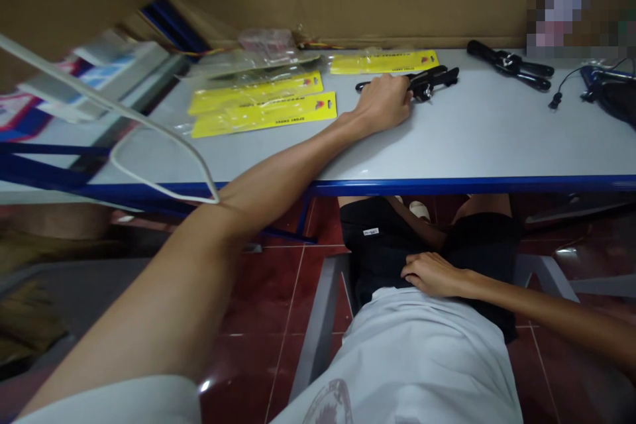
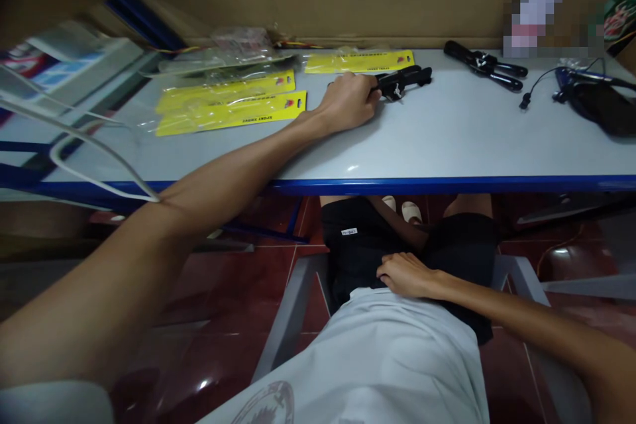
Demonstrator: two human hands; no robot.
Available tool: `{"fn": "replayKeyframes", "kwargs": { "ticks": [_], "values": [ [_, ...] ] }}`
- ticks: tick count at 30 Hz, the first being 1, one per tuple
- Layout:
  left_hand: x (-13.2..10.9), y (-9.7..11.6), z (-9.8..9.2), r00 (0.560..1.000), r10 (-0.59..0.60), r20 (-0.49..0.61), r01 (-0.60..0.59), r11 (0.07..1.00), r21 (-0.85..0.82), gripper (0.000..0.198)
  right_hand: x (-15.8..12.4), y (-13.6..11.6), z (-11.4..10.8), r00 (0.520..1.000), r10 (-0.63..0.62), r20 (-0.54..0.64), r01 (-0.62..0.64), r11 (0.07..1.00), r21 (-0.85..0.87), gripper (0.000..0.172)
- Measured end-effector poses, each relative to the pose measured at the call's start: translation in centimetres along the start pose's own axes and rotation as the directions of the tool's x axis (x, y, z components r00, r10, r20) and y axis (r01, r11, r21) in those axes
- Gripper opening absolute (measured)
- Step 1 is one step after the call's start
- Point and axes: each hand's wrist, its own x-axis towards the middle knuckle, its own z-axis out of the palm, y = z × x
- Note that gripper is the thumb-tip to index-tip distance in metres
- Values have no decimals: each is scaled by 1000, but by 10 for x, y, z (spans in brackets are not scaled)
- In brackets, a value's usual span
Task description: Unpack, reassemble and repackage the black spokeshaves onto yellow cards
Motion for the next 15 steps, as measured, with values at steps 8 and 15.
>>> {"fn": "replayKeyframes", "kwargs": {
  "ticks": [8, 15],
  "values": [
    [2, -3, 3, 1000, 10, -12, -9, 999, 32, 34, 3, -6, 5, 990, -139, 17, 138, 990, 40, 32],
    [2, -3, 4, 1000, -11, 14, 11, 1000, 14, 35, 10, 4, 6, 993, -107, 39, 107, 994, 15, 37]
  ]
}}
